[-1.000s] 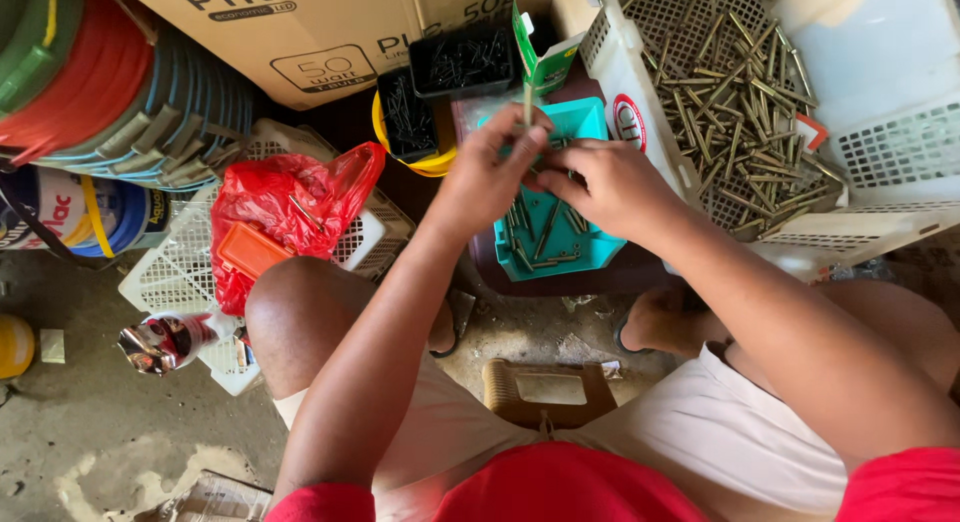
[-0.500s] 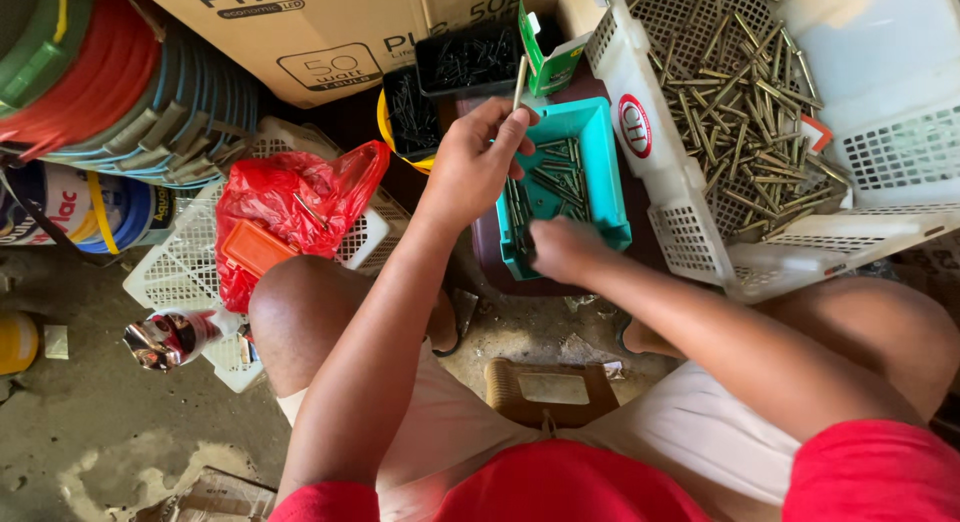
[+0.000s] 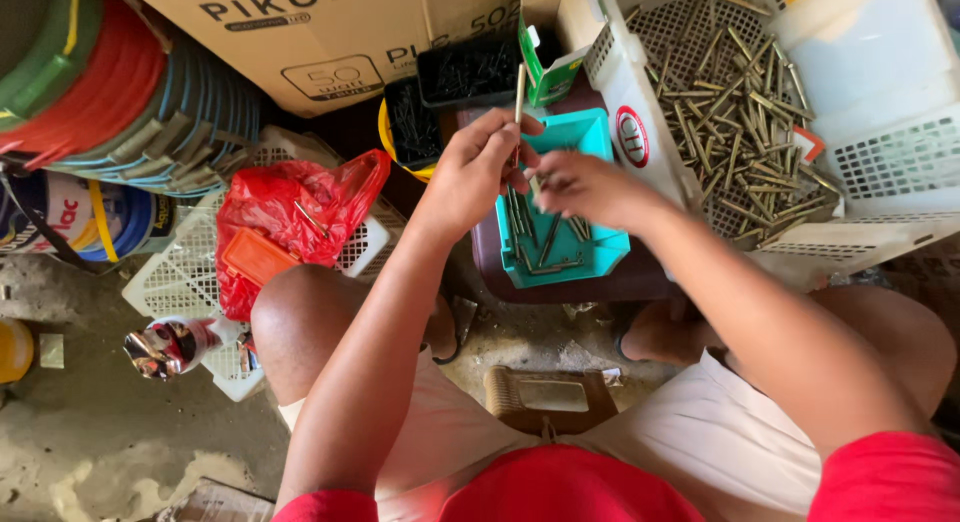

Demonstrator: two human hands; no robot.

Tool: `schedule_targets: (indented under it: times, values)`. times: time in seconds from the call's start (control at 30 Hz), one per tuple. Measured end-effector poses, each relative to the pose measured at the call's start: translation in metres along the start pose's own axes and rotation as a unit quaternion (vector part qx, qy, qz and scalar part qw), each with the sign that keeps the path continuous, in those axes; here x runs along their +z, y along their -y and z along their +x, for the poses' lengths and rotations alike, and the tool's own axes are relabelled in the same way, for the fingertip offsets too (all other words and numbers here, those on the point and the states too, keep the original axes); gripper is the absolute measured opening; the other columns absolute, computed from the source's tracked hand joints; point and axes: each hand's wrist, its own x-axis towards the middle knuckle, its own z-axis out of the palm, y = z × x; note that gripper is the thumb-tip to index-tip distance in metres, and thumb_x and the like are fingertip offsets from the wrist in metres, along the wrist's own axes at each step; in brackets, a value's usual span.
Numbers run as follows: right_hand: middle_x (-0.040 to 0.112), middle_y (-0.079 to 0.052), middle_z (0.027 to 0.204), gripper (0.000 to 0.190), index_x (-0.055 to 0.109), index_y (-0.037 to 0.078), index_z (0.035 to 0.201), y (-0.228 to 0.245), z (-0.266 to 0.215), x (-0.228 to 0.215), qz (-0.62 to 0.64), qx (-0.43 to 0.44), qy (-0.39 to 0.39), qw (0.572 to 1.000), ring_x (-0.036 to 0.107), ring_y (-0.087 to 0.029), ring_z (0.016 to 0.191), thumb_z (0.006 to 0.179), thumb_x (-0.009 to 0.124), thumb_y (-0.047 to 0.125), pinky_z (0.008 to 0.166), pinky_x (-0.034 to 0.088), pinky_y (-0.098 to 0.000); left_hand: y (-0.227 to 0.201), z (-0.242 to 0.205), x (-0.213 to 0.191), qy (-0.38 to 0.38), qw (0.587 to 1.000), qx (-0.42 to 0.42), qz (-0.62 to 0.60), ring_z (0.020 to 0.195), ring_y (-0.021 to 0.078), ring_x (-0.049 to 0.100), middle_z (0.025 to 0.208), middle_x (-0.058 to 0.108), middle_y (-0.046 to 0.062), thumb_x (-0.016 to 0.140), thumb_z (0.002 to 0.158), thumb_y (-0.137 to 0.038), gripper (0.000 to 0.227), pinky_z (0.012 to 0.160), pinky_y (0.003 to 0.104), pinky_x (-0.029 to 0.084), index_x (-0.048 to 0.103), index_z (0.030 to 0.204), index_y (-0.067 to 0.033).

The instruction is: The person sits at a low table and repeatedly picks up metal fasteners from a white basket and a teal tray. They insert a small pin into each fastener by hand and place the assembled items back into the teal tray.

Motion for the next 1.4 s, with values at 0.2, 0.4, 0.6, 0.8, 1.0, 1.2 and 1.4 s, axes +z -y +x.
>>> schedule_targets:
  times: [0.2,0.4,0.6,0.8,1.0,1.2,1.4]
  values:
    - [0.066,-0.006,0.094,0.022,0.057,0.012,0.115,0.081,-0.034,-0.038,0.031,-0.002,-0.156,0.987,0.064,-0.015,0.085,0.094,0.054,0.006,0.074,0.053,-0.0266,0.012,0.003,0.005,0.064,0.998,-0.021,0.012,0.052,0.0123,0.057,0.074,0.063,0.005,0.039,0.096,-0.02,0.026,0.051,0.022,0.043,0.061,0.104,-0.0073]
    - [0.064,-0.014,0.097,0.016,0.047,0.007,0.115,0.079,-0.042,-0.044,0.109,-0.144,-0.218,0.959,0.066,-0.018,0.083,0.099,0.051,0.006,0.072,0.056,-0.0229,0.001,-0.004,0.018,0.139,0.982,-0.031,0.124,0.054,0.0092,0.055,0.075,0.061,0.0,0.037,0.096,-0.024,0.03,0.054,0.022,0.045,0.062,0.109,-0.0122]
    - [0.064,-0.013,0.096,0.017,0.048,0.004,0.116,0.076,-0.044,-0.039,0.038,-0.165,-0.211,0.963,0.066,-0.019,0.087,0.099,0.05,0.002,0.073,0.056,-0.024,0.006,-0.002,0.021,0.136,0.981,-0.029,0.137,0.051,0.0088,0.054,0.073,0.06,-0.001,0.038,0.095,-0.023,0.03,0.051,0.023,0.043,0.063,0.106,-0.0125]
    - [0.064,-0.015,0.097,0.014,0.046,0.003,0.111,0.079,-0.045,-0.039,0.039,-0.176,-0.237,0.955,0.067,-0.02,0.086,0.099,0.052,0.002,0.073,0.056,-0.0242,0.006,-0.002,0.02,0.133,0.98,-0.02,0.146,0.052,0.0099,0.055,0.073,0.06,0.0,0.039,0.096,-0.025,0.03,0.051,0.022,0.045,0.063,0.107,-0.0111]
    - [0.066,-0.015,0.093,0.022,0.053,0.0,0.113,0.057,-0.032,-0.026,0.011,-0.166,-0.176,0.97,0.065,-0.016,0.085,0.094,0.061,0.007,0.072,0.056,-0.0296,0.021,-0.001,0.019,0.133,0.99,-0.026,0.035,0.063,0.0188,0.066,0.081,0.068,0.013,0.036,0.098,-0.021,0.034,0.06,0.03,0.052,0.055,0.12,-0.0037]
    - [0.064,-0.004,0.091,0.013,0.063,0.004,0.103,0.046,-0.027,-0.022,0.02,-0.156,-0.183,0.97,0.055,-0.005,0.08,0.092,0.065,0.011,0.064,0.049,-0.0206,0.016,-0.004,0.017,0.144,0.988,-0.041,0.026,0.065,0.0206,0.068,0.084,0.068,0.013,0.034,0.098,-0.025,0.033,0.062,0.029,0.051,0.045,0.126,-0.0101]
    - [0.059,-0.013,0.099,0.013,0.063,-0.001,0.104,0.047,-0.029,-0.025,0.005,-0.189,-0.188,0.964,0.058,-0.012,0.082,0.094,0.064,0.007,0.067,0.051,-0.0259,0.032,0.002,0.018,0.11,0.989,0.029,0.097,0.056,0.016,0.065,0.074,0.068,0.007,0.047,0.098,-0.026,0.023,0.053,0.026,0.05,0.053,0.116,-0.0133]
